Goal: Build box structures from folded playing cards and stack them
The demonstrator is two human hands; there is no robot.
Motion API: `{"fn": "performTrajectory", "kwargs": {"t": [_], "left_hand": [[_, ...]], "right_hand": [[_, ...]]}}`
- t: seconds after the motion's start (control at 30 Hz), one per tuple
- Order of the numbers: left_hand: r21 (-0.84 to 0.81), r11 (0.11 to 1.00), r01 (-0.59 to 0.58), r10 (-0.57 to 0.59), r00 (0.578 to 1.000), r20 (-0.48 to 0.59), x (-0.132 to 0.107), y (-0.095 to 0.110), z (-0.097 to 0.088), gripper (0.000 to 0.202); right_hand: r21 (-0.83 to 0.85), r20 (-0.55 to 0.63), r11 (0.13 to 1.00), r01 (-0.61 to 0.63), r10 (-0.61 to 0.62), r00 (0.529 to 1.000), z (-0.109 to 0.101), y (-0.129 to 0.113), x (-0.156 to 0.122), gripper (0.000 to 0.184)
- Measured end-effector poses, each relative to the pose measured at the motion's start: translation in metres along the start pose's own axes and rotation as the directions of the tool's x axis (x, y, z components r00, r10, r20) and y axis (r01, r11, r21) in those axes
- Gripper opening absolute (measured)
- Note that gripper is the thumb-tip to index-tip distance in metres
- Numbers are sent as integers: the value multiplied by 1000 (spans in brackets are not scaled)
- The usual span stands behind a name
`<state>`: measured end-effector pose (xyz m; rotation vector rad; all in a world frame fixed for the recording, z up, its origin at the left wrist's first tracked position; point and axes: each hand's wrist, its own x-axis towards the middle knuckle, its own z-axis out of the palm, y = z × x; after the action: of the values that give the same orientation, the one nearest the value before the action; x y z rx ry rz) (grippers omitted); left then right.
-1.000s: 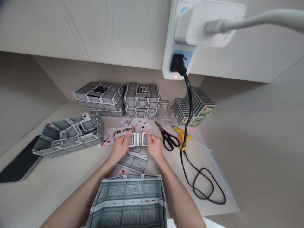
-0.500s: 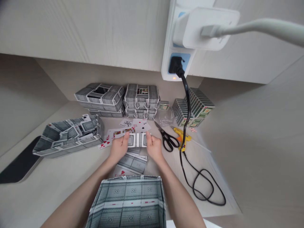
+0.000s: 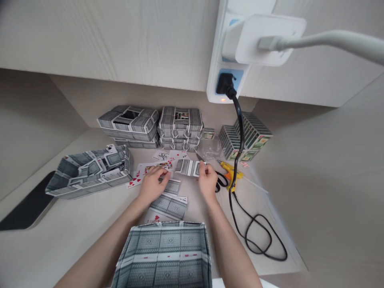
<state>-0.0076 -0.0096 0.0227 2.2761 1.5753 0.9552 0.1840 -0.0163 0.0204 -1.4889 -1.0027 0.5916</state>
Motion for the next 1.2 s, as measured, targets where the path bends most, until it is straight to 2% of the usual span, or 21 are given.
{"fn": "performTrajectory", "kwargs": {"t": [0.07, 0.13, 0.23, 0.33, 0.4, 0.5, 0.6, 0.67, 0.8, 1.0, 1.2], "left_hand": [[30, 996, -78, 78, 997, 25, 0, 0, -1, 20], [53, 992, -117, 113, 991, 79, -2, 2, -1, 22], [86, 988, -125, 111, 981, 159, -4, 4, 0, 34], [94, 990, -101, 84, 982, 170, -4, 4, 3, 37], [85, 995, -46, 37, 993, 110, -1, 1, 4, 30], [76, 996, 51, -49, 998, -27, 4, -10, 2, 23], [85, 995, 50, -42, 994, -97, 7, -24, 1, 29], [108, 993, 50, -39, 994, -101, 7, -32, 3, 39], [133, 986, 100, -98, 995, -25, 6, -38, 8, 55], [72, 988, 136, -132, 990, -52, 9, -38, 4, 40], [99, 989, 112, -94, 981, -167, 9, -31, -5, 36]], "right_hand": [[-107, -41, 992, 68, -73, 996, 0, 4, 2, 37], [-203, -80, 972, 121, -140, 987, 1, 6, 2, 30], [-288, -154, 946, 147, -197, 968, 1, 5, 0, 22], [-358, -203, 914, 188, -273, 940, -1, 3, -1, 22], [-365, -177, 905, 217, -297, 938, -1, 2, -1, 16], [-297, -59, 924, 241, -270, 961, 2, 3, -2, 8], [-229, 61, 939, 259, -251, 966, 6, 5, -6, 8], [-215, 110, 937, 277, -258, 960, 8, 5, -8, 8], [-234, 162, 923, 306, -273, 948, 10, 3, -10, 8], [-253, 187, 918, 304, -262, 947, 10, 3, -12, 8], [-256, 202, 918, 302, -255, 946, 11, 1, -14, 9]]}}
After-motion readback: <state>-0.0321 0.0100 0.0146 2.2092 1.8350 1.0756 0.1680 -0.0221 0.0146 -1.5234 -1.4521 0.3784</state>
